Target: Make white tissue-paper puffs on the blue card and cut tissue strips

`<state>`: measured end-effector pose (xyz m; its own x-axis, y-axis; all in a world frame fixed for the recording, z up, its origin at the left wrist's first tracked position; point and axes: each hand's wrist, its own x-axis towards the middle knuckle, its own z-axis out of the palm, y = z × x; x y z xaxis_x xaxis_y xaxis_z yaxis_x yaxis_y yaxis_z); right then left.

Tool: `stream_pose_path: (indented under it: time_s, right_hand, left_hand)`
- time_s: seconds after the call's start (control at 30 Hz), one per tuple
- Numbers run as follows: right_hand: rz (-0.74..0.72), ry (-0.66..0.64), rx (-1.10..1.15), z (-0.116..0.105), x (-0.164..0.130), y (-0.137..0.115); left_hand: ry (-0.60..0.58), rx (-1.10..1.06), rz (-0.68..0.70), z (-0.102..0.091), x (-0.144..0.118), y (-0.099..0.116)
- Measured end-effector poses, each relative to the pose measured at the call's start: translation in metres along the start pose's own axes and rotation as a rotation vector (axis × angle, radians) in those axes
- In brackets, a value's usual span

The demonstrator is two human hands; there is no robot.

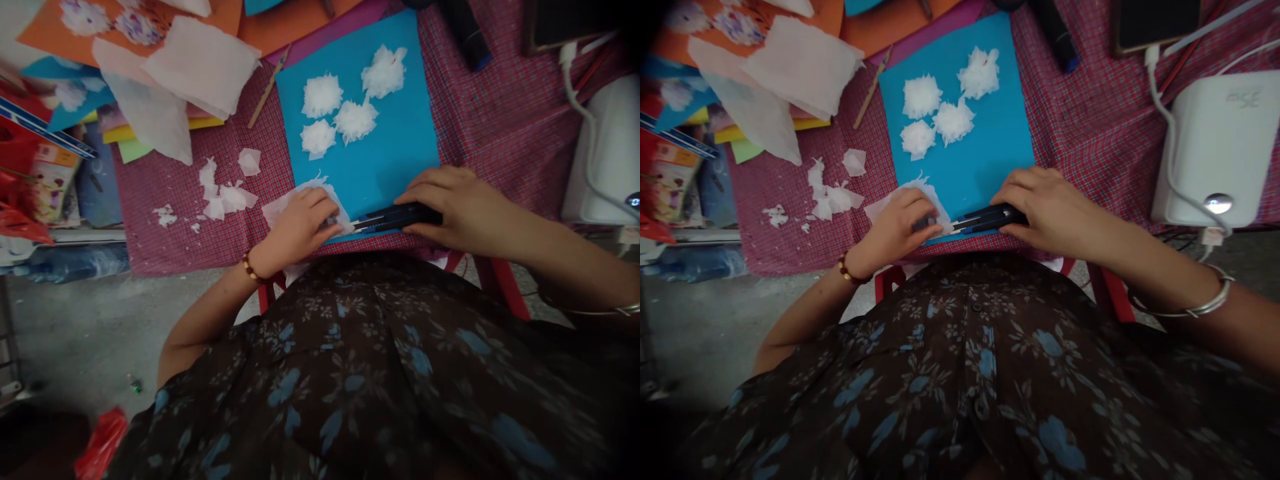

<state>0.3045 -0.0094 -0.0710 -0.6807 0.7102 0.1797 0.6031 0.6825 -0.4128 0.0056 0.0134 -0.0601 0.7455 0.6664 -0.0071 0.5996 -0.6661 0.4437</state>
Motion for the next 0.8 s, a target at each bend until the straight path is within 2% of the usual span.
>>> stream_pose_path:
  time_s: [0.1,0.2,0.5,0.8]
  right_hand:
    - [0.011,0.0,0.003,0.001,-0.002,0.0]
    - [0.012,0.012,-0.001,0.003,-0.003,0.0]
    - [-0.019,0.0,0.033,-0.001,-0.004,0.0]
    - [0.079,0.011,-0.042,0.004,-0.031,-0.021]
  left_hand:
    - [0.075,0.165,0.001,0.01,-0.011,-0.002]
    - [0.101,0.221,-0.02,0.017,-0.019,-0.006]
    - [0.023,0.22,-0.117,0.02,-0.017,-0.008]
    - [0.018,0.2,-0.127,0.02,-0.017,-0.007]
